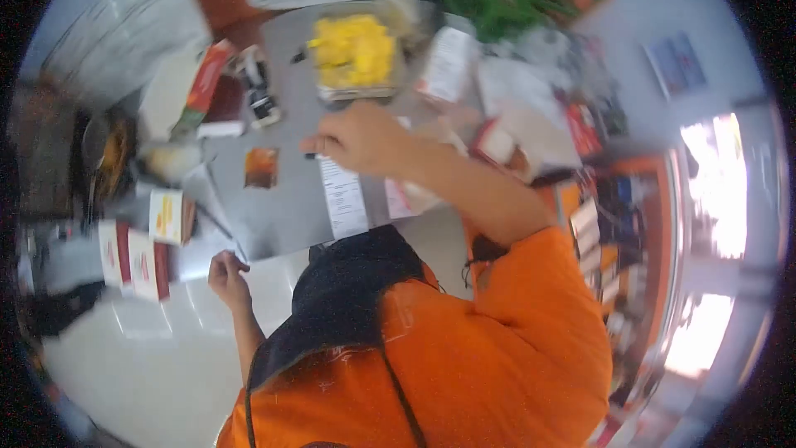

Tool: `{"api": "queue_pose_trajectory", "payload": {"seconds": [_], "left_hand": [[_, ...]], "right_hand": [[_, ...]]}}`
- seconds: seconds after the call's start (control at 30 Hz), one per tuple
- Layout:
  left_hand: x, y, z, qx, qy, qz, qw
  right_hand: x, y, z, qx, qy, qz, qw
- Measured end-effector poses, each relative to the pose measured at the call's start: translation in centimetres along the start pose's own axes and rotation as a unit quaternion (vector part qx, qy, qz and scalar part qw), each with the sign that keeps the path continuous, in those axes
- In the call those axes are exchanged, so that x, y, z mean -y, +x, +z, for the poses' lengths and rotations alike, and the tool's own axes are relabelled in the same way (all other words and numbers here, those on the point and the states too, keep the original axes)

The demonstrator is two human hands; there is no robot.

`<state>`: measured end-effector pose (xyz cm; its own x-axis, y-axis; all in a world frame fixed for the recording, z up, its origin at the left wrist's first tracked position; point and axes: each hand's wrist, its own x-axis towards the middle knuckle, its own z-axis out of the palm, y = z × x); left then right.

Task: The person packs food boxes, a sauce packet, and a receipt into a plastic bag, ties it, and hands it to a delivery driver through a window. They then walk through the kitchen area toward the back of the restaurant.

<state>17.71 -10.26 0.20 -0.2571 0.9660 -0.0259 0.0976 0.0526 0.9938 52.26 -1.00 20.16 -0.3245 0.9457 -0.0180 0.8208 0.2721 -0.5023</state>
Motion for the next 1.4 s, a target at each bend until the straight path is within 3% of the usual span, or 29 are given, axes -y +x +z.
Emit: {"api": "queue_pose_trajectory", "payload": {"seconds": [0.07,0.17,0.27,0.3,0.33,0.37,0.43,0.53,0.6,0.63,0.7,0.77,0.83,0.97,1.0,1.03,1.07,1.1,1.13,1.17,1.2,1.23,1.3,1.4], "left_hand": [[2.2,1.8,-0.7,0.089,-0.053,-0.015,0.994],[0.1,3.6,2.2,0.126,-0.066,-0.035,0.989],[-0.1,4.7,5.0,0.150,-0.075,-0.046,0.985],[0.0,4.9,6.0,0.167,-0.083,-0.042,0.981],[-0.7,4.8,7.4,0.179,-0.077,-0.029,0.980],[-1.6,4.3,9.0,0.187,-0.070,-0.017,0.980],[-2.7,3.5,12.3,0.210,-0.080,0.012,0.974],[-6.1,1.1,18.1,0.246,-0.115,0.072,0.960],[-8.4,-0.9,22.6,0.272,-0.131,0.148,0.942],[-10.2,-2.0,25.3,0.288,-0.124,0.183,0.932],[-13.8,-3.7,30.3,0.316,-0.094,0.243,0.912],[-18.5,-5.0,36.2,0.376,-0.100,0.265,0.883],[-21.8,-7.4,42.9,0.417,-0.097,0.282,0.858],[-23.3,-12.2,49.1,0.498,-0.072,0.263,0.823],[-21.0,-13.2,49.7,0.531,-0.056,0.231,0.813],[-22.3,-14.2,51.5,0.565,-0.044,0.304,0.766],[-21.8,-15.6,52.2,0.580,-0.061,0.289,0.759],[-21.3,-16.8,52.0,0.608,-0.045,0.250,0.752],[-20.8,-17.5,51.6,0.614,-0.016,0.273,0.740],[-20.0,-18.2,51.4,0.609,-0.012,0.283,0.741],[-19.4,-18.6,51.3,0.612,-0.016,0.293,0.734],[-19.0,-18.6,51.0,0.601,-0.005,0.289,0.746],[-18.6,-18.5,50.6,0.595,0.000,0.282,0.753],[-18.5,-18.7,50.8,0.583,0.018,0.262,0.769]], "right_hand": [[-1.5,-4.2,2.5,-0.093,0.062,0.083,0.990],[-5.0,-11.1,3.1,-0.225,0.132,0.229,0.938],[-9.4,-18.8,-0.5,-0.305,0.139,0.339,0.879],[-12.2,-21.3,-1.8,-0.359,0.108,0.298,0.878],[-13.9,-23.4,-3.7,-0.391,0.138,0.321,0.852],[-16.5,-25.3,-5.2,-0.423,0.085,0.353,0.830],[-26.9,-31.2,-5.3,-0.522,0.084,0.317,0.788],[-41.3,-40.3,-3.0,-0.315,-0.144,0.479,0.806],[-49.0,-43.5,0.8,-0.227,-0.150,0.474,0.837],[-50.8,-43.9,0.7,-0.183,-0.152,0.469,0.851],[-51.7,-42.8,1.6,-0.238,-0.182,0.525,0.796],[-47.2,-38.6,-1.5,-0.125,-0.158,0.592,0.780],[-49.0,-37.7,-0.6,-0.253,-0.241,0.445,0.825],[-52.8,-36.0,-1.2,-0.217,-0.192,0.355,0.889],[-55.3,-36.2,-1.3,-0.193,-0.194,0.334,0.902],[-57.1,-37.2,-0.3,-0.294,-0.210,0.279,0.890],[-56.5,-37.3,-1.5,-0.284,-0.200,0.294,0.890],[-56.7,-37.2,-2.3,-0.179,-0.185,0.370,0.893],[-56.6,-37.3,-3.1,-0.154,-0.127,0.371,0.907],[-54.8,-37.2,-4.2,-0.164,-0.108,0.349,0.916],[-58.4,-38.2,-2.4,-0.195,-0.168,0.315,0.914],[-57.0,-37.8,-2.7,-0.251,-0.310,0.270,0.876],[-55.8,-36.1,-3.8,-0.282,-0.244,0.225,0.900],[-53.2,-32.5,-5.2,-0.256,-0.164,0.112,0.946]]}}
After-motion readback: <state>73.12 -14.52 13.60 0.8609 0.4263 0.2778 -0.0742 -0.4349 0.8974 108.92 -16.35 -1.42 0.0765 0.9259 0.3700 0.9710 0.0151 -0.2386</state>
